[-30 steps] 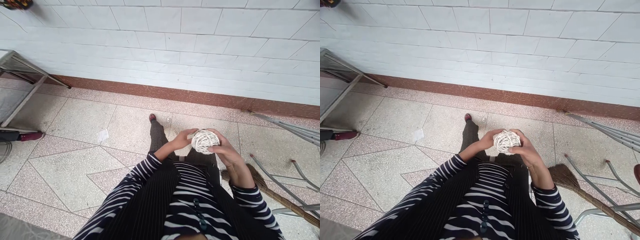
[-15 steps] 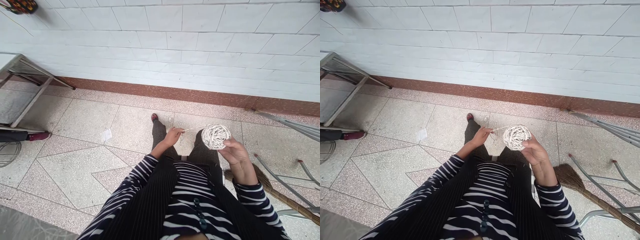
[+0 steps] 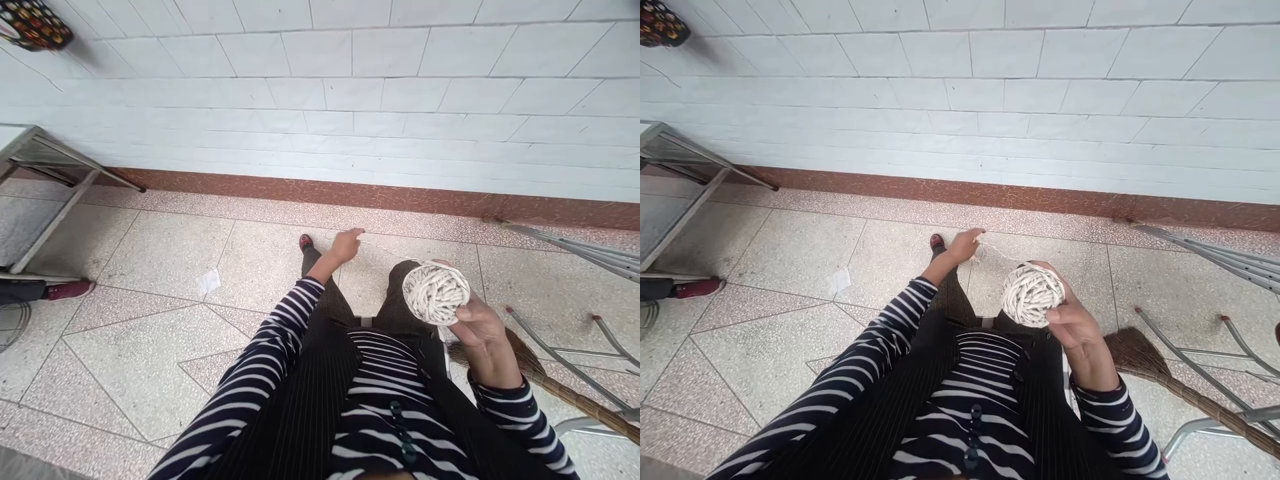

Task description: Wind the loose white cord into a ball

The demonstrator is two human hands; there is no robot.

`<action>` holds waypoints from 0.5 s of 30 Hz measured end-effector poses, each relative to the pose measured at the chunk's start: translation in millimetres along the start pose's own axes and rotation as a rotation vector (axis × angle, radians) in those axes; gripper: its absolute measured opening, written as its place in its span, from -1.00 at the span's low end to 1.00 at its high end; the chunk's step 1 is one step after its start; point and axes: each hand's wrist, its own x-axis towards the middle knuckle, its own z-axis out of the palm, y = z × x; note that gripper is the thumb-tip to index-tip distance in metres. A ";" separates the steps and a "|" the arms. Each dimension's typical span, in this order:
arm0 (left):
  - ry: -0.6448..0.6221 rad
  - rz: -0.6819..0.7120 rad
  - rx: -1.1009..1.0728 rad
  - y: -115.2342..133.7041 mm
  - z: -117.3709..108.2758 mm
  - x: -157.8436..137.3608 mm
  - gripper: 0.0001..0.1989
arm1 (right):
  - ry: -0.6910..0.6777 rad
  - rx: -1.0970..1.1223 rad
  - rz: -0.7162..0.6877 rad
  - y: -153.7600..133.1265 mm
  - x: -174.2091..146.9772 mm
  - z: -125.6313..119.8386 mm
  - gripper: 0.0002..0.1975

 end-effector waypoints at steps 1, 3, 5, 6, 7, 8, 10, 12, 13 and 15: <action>-0.020 0.057 -0.099 10.4 2.8 -5.5 -0.56 | 0.036 -0.003 0.013 2.7 4.6 0.5 -0.32; -0.084 0.204 -0.352 31.6 11.6 -22.2 -0.53 | 0.107 -0.018 0.069 10.0 16.4 -0.6 -0.39; -0.145 0.288 -0.583 47.9 21.6 -41.1 -0.55 | 0.161 -0.027 0.127 18.6 28.2 -3.7 -0.43; -0.157 0.293 -0.667 53.0 26.1 -49.4 -0.58 | 0.165 -0.026 0.148 22.9 32.7 -5.3 -0.44; -0.159 0.279 -0.724 55.9 29.9 -56.2 -0.62 | 0.150 -0.022 0.165 26.7 35.9 -6.6 -0.44; -0.154 0.251 -0.752 56.8 32.7 -61.3 -0.66 | 0.126 -0.015 0.174 29.8 37.7 -7.3 -0.44; -0.129 0.188 -0.734 55.0 35.0 -66.8 -0.71 | 0.065 -0.003 0.184 34.0 38.3 -7.2 -0.44; -0.086 0.161 -0.632 52.5 31.7 -67.8 -0.74 | 0.039 0.007 0.180 36.2 37.1 -6.0 -0.44; -0.046 0.172 -0.553 52.1 27.8 -67.4 -0.76 | 0.041 0.007 0.174 37.1 36.6 -5.6 -0.44; 0.054 0.232 -0.365 53.9 16.2 -66.1 -0.78 | 0.036 -0.004 0.176 39.2 36.5 -5.6 -0.43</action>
